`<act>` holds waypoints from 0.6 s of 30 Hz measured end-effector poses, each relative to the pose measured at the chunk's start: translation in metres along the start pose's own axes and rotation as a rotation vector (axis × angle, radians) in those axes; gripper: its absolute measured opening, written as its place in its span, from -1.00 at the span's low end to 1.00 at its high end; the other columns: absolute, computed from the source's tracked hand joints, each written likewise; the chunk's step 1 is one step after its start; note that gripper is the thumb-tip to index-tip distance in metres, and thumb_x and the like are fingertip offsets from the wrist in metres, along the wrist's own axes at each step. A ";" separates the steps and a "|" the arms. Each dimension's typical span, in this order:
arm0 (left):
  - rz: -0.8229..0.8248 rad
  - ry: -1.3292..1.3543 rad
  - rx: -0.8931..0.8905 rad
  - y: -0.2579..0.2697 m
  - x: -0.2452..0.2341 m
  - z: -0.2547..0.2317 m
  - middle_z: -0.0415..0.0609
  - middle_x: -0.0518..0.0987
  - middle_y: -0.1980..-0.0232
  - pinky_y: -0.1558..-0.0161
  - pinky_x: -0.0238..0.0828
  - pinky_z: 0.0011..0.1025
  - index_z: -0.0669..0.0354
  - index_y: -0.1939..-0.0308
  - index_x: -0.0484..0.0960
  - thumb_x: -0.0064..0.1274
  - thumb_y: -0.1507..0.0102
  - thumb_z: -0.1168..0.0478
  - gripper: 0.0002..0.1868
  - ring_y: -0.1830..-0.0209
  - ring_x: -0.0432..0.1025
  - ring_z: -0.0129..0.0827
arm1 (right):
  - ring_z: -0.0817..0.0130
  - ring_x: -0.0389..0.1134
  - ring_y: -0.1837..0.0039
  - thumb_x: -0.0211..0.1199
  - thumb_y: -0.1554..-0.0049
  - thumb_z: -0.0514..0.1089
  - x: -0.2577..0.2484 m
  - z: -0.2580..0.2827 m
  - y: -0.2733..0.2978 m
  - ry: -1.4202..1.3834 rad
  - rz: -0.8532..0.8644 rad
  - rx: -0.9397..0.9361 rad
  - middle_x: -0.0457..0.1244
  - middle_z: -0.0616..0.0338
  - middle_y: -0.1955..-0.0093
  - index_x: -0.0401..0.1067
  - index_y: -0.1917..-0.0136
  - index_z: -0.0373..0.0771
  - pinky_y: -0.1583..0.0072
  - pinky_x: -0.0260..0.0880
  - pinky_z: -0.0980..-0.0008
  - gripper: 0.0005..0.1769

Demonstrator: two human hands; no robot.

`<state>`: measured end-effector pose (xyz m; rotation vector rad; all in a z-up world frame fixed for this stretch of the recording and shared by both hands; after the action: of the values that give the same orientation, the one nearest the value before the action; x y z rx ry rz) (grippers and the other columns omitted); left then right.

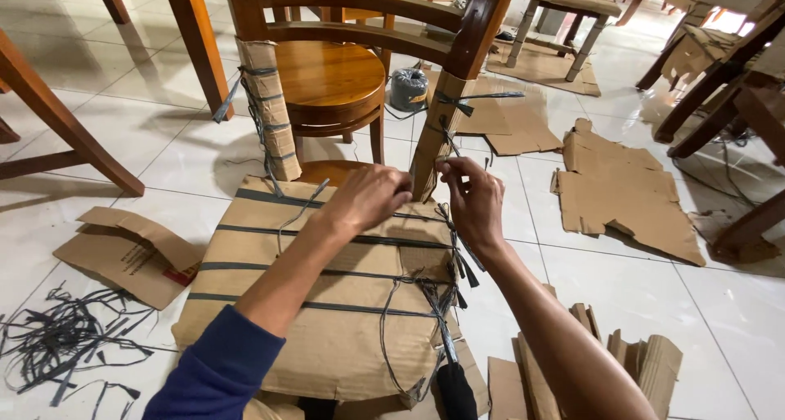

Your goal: Wrapping a wooden chair with cardboard and securing it with plastic ties

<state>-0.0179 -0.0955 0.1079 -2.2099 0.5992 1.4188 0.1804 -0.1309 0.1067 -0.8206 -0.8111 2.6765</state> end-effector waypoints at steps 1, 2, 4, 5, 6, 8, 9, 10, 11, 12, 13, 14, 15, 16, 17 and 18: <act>-0.001 -0.004 -0.003 0.002 0.001 -0.005 0.07 0.70 0.21 0.05 0.56 -0.04 0.15 0.19 0.69 -0.01 -0.38 0.11 -0.77 0.18 0.64 -0.03 | 0.25 0.48 0.17 0.22 -0.32 -0.17 0.002 0.002 0.000 -0.004 0.000 -0.002 0.42 0.07 0.18 0.57 -0.10 -0.18 0.11 0.50 0.33 -0.85; 0.019 -0.011 0.003 0.005 0.002 -0.010 0.10 0.70 0.21 0.05 0.56 -0.02 0.18 0.20 0.69 -0.01 -0.38 0.11 -0.75 0.18 0.64 0.00 | 0.29 0.48 0.17 0.25 -0.29 -0.18 0.004 0.004 0.001 -0.007 -0.021 -0.020 0.43 0.11 0.21 0.58 -0.07 -0.16 0.13 0.48 0.38 -0.87; 0.040 -0.018 0.004 0.013 0.000 -0.020 0.13 0.71 0.20 0.05 0.57 -0.01 0.21 0.20 0.69 0.00 -0.37 0.11 -0.73 0.18 0.65 0.02 | 0.32 0.48 0.18 0.27 -0.26 -0.19 0.011 0.002 0.002 -0.014 -0.039 -0.036 0.43 0.16 0.23 0.59 -0.05 -0.14 0.15 0.47 0.44 -0.89; 0.050 -0.018 0.025 0.017 -0.004 -0.025 0.20 0.70 0.21 0.05 0.56 0.04 0.27 0.21 0.68 -0.01 -0.37 0.10 -0.70 0.18 0.64 0.10 | 0.33 0.47 0.18 0.28 -0.26 -0.17 0.014 -0.004 0.001 -0.015 -0.044 -0.049 0.43 0.15 0.24 0.58 -0.06 -0.14 0.15 0.47 0.42 -0.89; 0.060 -0.019 0.047 0.019 -0.007 -0.031 0.27 0.69 0.21 0.06 0.55 0.09 0.33 0.22 0.68 -0.02 -0.36 0.10 -0.67 0.18 0.63 0.17 | 0.33 0.46 0.19 0.29 -0.27 -0.15 0.017 -0.010 0.001 -0.017 -0.050 -0.061 0.42 0.15 0.24 0.57 -0.06 -0.13 0.15 0.47 0.41 -0.89; 0.079 0.021 0.043 0.022 -0.007 -0.038 0.30 0.68 0.18 0.03 0.56 0.04 0.32 0.18 0.67 -0.06 -0.39 0.07 -0.64 0.22 0.64 0.11 | 0.29 0.46 0.16 0.29 -0.28 -0.13 0.023 -0.013 0.001 -0.023 -0.057 -0.062 0.43 0.10 0.22 0.55 -0.06 -0.18 0.13 0.48 0.37 -0.87; 0.097 0.061 0.038 0.022 -0.007 -0.041 0.33 0.68 0.14 0.00 0.58 -0.02 0.32 0.14 0.67 -0.11 -0.42 0.04 -0.60 0.26 0.65 0.04 | 0.24 0.46 0.14 0.30 -0.29 -0.10 0.026 -0.014 0.001 -0.029 -0.063 -0.062 0.43 0.06 0.21 0.54 -0.05 -0.22 0.10 0.48 0.33 -0.84; 0.099 0.061 0.038 0.023 -0.006 -0.042 0.33 0.68 0.14 0.00 0.58 -0.02 0.32 0.14 0.67 -0.11 -0.42 0.04 -0.60 0.26 0.65 0.04 | 0.24 0.46 0.14 0.30 -0.29 -0.10 0.028 -0.019 0.000 -0.030 -0.063 -0.060 0.43 0.06 0.21 0.54 -0.05 -0.22 0.10 0.48 0.33 -0.84; 0.099 0.073 0.079 0.025 -0.004 -0.044 0.30 0.68 0.14 -0.02 0.56 0.02 0.31 0.12 0.67 -0.10 -0.42 0.05 -0.62 0.26 0.65 0.04 | 0.23 0.45 0.20 0.33 -0.26 -0.09 0.030 -0.022 0.001 0.002 -0.058 -0.090 0.42 0.09 0.25 0.56 -0.02 -0.18 0.14 0.46 0.33 -0.86; 0.098 0.086 0.120 0.026 -0.002 -0.046 0.27 0.69 0.14 -0.04 0.55 0.06 0.30 0.10 0.67 -0.09 -0.41 0.07 -0.64 0.27 0.65 0.05 | 0.22 0.43 0.25 0.36 -0.24 -0.08 0.032 -0.025 0.001 0.035 -0.053 -0.120 0.40 0.12 0.30 0.57 0.01 -0.15 0.17 0.45 0.33 -0.87; 0.101 0.085 0.120 0.027 -0.002 -0.047 0.27 0.69 0.14 -0.04 0.55 0.06 0.30 0.10 0.67 -0.09 -0.41 0.07 -0.64 0.27 0.65 0.05 | 0.22 0.43 0.25 0.36 -0.24 -0.08 0.030 -0.020 0.002 0.034 -0.054 -0.118 0.40 0.12 0.30 0.57 0.01 -0.15 0.17 0.45 0.33 -0.87; 0.089 0.098 0.165 0.027 -0.003 -0.049 0.22 0.69 0.17 0.06 0.57 0.06 0.28 0.10 0.68 -0.06 -0.39 0.10 -0.68 0.26 0.64 0.08 | 0.23 0.44 0.23 0.37 -0.23 -0.07 0.028 -0.014 0.002 0.037 -0.048 -0.134 0.40 0.12 0.30 0.59 0.02 -0.13 0.17 0.45 0.34 -0.88; 0.075 0.111 0.211 0.027 -0.003 -0.052 0.17 0.70 0.19 0.16 0.58 0.06 0.26 0.10 0.69 -0.04 -0.37 0.13 -0.71 0.26 0.64 0.12 | 0.24 0.45 0.21 0.38 -0.23 -0.07 0.025 -0.008 0.002 0.042 -0.041 -0.152 0.39 0.13 0.30 0.60 0.03 -0.12 0.16 0.45 0.35 -0.88; 0.076 0.112 0.212 0.030 -0.009 -0.056 0.17 0.70 0.19 0.16 0.58 0.06 0.26 0.10 0.69 -0.04 -0.37 0.13 -0.71 0.26 0.64 0.12 | 0.24 0.45 0.21 0.38 -0.23 -0.07 0.023 -0.008 0.002 0.043 -0.042 -0.150 0.39 0.13 0.30 0.60 0.03 -0.12 0.16 0.45 0.35 -0.88; 0.063 0.121 0.209 0.032 -0.016 -0.060 0.17 0.69 0.18 0.12 0.57 0.08 0.25 0.10 0.68 -0.03 -0.36 0.14 -0.73 0.23 0.64 0.12 | 0.21 0.44 0.20 0.39 -0.21 -0.09 0.022 -0.007 0.002 0.086 -0.033 -0.204 0.38 0.12 0.30 0.59 0.04 -0.12 0.15 0.43 0.32 -0.91; 0.050 0.129 0.206 0.035 -0.023 -0.064 0.17 0.69 0.16 0.08 0.56 0.11 0.23 0.10 0.68 -0.02 -0.35 0.15 -0.75 0.19 0.63 0.12 | 0.17 0.42 0.18 0.41 -0.18 -0.12 0.020 -0.007 0.002 0.129 -0.025 -0.257 0.36 0.12 0.29 0.59 0.05 -0.11 0.14 0.42 0.29 -0.93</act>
<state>-0.0002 -0.1583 0.1480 -2.1461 0.8120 1.1857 0.1676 -0.1221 0.0921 -1.0218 -1.1393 2.4992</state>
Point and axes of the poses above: each hand's wrist, its own y-axis away from the middle knuckle, its own x-axis out of the palm, z = x × y, the point moved 1 cm from there along -y, towards the middle knuckle
